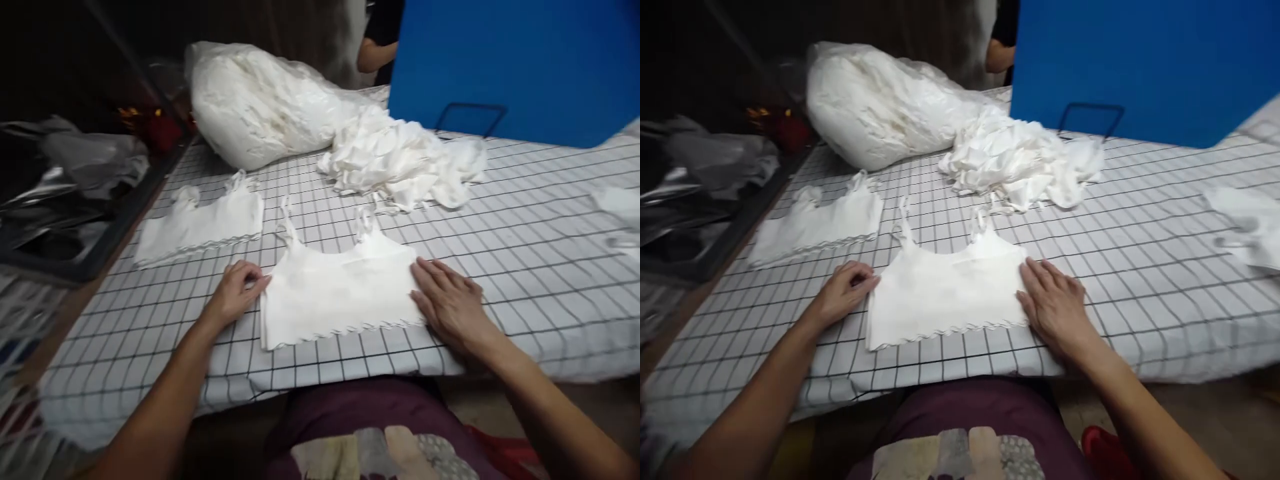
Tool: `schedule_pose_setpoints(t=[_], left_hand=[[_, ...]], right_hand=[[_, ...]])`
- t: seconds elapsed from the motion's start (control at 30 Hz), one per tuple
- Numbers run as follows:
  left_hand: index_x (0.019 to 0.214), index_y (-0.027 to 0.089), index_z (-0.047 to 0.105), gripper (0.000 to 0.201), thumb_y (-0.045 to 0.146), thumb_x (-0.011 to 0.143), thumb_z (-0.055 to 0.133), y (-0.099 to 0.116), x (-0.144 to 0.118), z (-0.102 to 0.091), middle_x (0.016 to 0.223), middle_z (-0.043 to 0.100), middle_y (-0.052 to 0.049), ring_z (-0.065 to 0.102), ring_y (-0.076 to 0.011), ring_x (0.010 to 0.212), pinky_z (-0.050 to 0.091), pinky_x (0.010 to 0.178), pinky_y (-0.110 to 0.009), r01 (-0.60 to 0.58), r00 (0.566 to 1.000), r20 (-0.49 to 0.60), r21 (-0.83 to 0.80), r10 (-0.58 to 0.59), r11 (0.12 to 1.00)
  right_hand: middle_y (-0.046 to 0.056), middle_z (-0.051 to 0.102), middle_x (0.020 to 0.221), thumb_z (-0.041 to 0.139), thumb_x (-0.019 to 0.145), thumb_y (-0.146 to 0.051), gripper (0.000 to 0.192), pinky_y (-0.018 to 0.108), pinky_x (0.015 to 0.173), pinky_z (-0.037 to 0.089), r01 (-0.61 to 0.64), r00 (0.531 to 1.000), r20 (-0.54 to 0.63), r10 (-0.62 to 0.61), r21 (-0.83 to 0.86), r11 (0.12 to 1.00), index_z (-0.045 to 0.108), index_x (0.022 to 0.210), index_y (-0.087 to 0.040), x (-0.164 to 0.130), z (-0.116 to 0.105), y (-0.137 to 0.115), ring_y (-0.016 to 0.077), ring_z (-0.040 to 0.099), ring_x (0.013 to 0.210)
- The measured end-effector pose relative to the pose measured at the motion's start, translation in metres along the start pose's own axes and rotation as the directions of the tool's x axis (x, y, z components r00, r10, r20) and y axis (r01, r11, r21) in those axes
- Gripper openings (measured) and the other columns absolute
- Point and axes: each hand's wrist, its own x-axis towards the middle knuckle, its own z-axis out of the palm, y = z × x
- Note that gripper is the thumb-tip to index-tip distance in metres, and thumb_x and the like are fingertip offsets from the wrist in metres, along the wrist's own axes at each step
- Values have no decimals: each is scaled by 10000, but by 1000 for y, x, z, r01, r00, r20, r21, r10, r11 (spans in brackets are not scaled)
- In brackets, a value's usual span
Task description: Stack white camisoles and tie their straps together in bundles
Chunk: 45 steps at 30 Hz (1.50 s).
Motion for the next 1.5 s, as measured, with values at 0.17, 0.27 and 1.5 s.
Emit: schedule_pose_setpoints(t=[0.17, 0.27, 1.5], left_hand=[[703, 188, 573, 265, 431, 791, 630, 10, -7, 3, 927, 632, -67, 579, -202, 867, 475, 804, -339, 120, 993, 23, -164, -117, 979], [716, 175, 578, 266, 422, 792, 641, 12, -8, -1, 941, 632, -60, 580, -168, 795, 476, 722, -300, 168, 986, 52, -279, -160, 945], [1224, 98, 547, 338, 309, 974, 463, 161, 89, 151, 1310, 588, -167, 493, -290, 1312, 392, 1135, -479, -641, 768, 90, 115, 635, 759]], right_hand=[[129, 475, 1495, 209, 990, -485, 617, 544, 1019, 354, 17, 1000, -13, -17, -20, 1000, 479, 1423, -137, -2, 11, 0, 351, 402, 1385], [115, 438, 1524, 191, 989, -502, 629, 543, 1039, 340, 51, 999, -15, -52, -28, 998, 453, 1443, -154, -3, 9, -2, 341, 370, 1413], [71, 684, 764, 646, 840, -359, 219, 290, 657, 431, -336, 939, 262, 221, 571, 749, 658, 755, -157, 163, -13, -9, 189, 603, 711]])
